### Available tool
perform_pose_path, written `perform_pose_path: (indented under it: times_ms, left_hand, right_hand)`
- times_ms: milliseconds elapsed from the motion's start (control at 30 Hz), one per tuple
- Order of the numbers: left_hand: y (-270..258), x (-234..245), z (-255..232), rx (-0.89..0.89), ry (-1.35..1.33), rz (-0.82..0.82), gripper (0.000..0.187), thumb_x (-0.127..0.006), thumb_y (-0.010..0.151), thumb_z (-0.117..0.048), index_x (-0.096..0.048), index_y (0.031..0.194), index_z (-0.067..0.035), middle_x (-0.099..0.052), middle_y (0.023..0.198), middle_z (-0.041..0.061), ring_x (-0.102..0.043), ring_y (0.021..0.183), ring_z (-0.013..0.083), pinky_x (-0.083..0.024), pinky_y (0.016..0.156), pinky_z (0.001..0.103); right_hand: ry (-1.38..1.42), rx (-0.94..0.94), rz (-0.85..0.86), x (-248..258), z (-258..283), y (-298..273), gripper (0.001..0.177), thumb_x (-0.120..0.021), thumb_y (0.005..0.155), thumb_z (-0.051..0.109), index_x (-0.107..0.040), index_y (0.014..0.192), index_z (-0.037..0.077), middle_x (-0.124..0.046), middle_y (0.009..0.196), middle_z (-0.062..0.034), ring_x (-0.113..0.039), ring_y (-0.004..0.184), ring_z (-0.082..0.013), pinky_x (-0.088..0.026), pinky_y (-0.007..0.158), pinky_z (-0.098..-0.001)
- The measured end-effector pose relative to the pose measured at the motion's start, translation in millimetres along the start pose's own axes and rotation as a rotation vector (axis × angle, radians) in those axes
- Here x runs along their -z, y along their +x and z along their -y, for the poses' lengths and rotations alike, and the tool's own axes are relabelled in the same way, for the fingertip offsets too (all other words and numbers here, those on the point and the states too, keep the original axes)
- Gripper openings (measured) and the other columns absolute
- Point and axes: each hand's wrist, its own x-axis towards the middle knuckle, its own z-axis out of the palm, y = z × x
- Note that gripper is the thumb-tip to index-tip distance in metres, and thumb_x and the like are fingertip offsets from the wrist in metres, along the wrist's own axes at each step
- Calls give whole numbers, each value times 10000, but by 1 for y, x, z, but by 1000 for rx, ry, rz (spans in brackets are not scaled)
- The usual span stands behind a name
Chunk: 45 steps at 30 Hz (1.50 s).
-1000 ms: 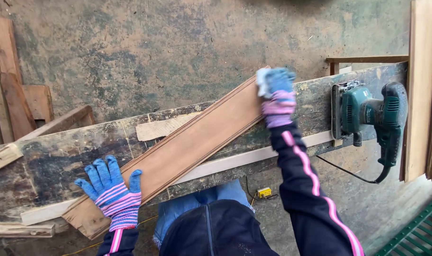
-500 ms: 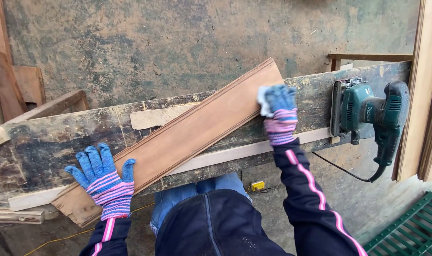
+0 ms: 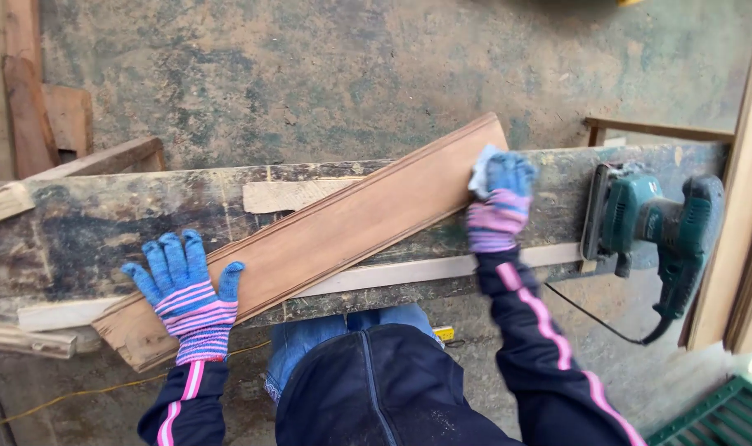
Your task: Manually sand a piece of wooden trim using sandpaper.
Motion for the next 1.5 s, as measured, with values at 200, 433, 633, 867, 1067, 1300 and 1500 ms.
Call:
perform_pose_path:
  times_ms: [200,433,633,867,1067,1300,1500]
  left_hand:
    - [-5,-9,3,-7,13,-56,771,-520,1053,-591,-481,1587,-37,-395,1648,245,-270,1572,451,-81,1274,716]
    - [-2,-8,2,22,-6,-25,690,-584,1029,-477,-477,1581,-77,-364,1662,217,-236,1583,414,-71,1280,700]
    - [-1,-9,-1,-2,-39,-20,717,-605,1001,-479,-455,1574,-75,-352,1637,233,-235,1555,437,-61,1248,702]
    - [-21,-15,31,-72,-99,-71,694,-624,1009,-449,-459,1590,-108,-317,1672,214,-221,1581,429,-77,1288,669]
    - [-89,46,109,-200,-87,47,774,-678,872,-560,-506,1502,-145,-344,1612,219,-239,1514,442,-90,1218,682]
    - [-93,36,115,-193,49,249,828,-692,799,-573,-517,1483,-140,-378,1597,186,-259,1514,430,-115,1238,638]
    - [-79,62,99,-121,196,394,812,-671,844,-599,-489,1496,-150,-358,1595,185,-246,1510,438,-118,1216,644]
  right_hand:
    - [614,713,358,20,265,-15,494,-648,847,180,-632,1327,64,-635,1366,-156,-543,1371,-374,-336,1256,-539]
    - [248,561,411,25,97,52,515,-644,823,131,-622,1331,52,-618,1367,-183,-540,1362,-400,-334,1253,-513]
    - [283,262,223,-10,88,10,448,-566,951,128,-613,1391,54,-592,1443,-170,-500,1427,-369,-343,1292,-491]
    - [414,581,280,3,326,-60,592,-641,857,208,-581,1440,127,-541,1536,-123,-432,1516,-335,-257,1339,-513]
    - [18,274,251,-36,177,-27,384,-602,1019,270,-598,1336,53,-606,1354,-190,-536,1319,-388,-364,1195,-535]
    - [39,208,163,-57,322,-74,705,-568,910,210,-400,1562,2,-349,1632,-211,-309,1528,-365,-158,1274,-537]
    - [466,727,320,3,412,-68,617,-654,844,240,-533,1436,117,-525,1495,-137,-410,1469,-329,-220,1299,-534]
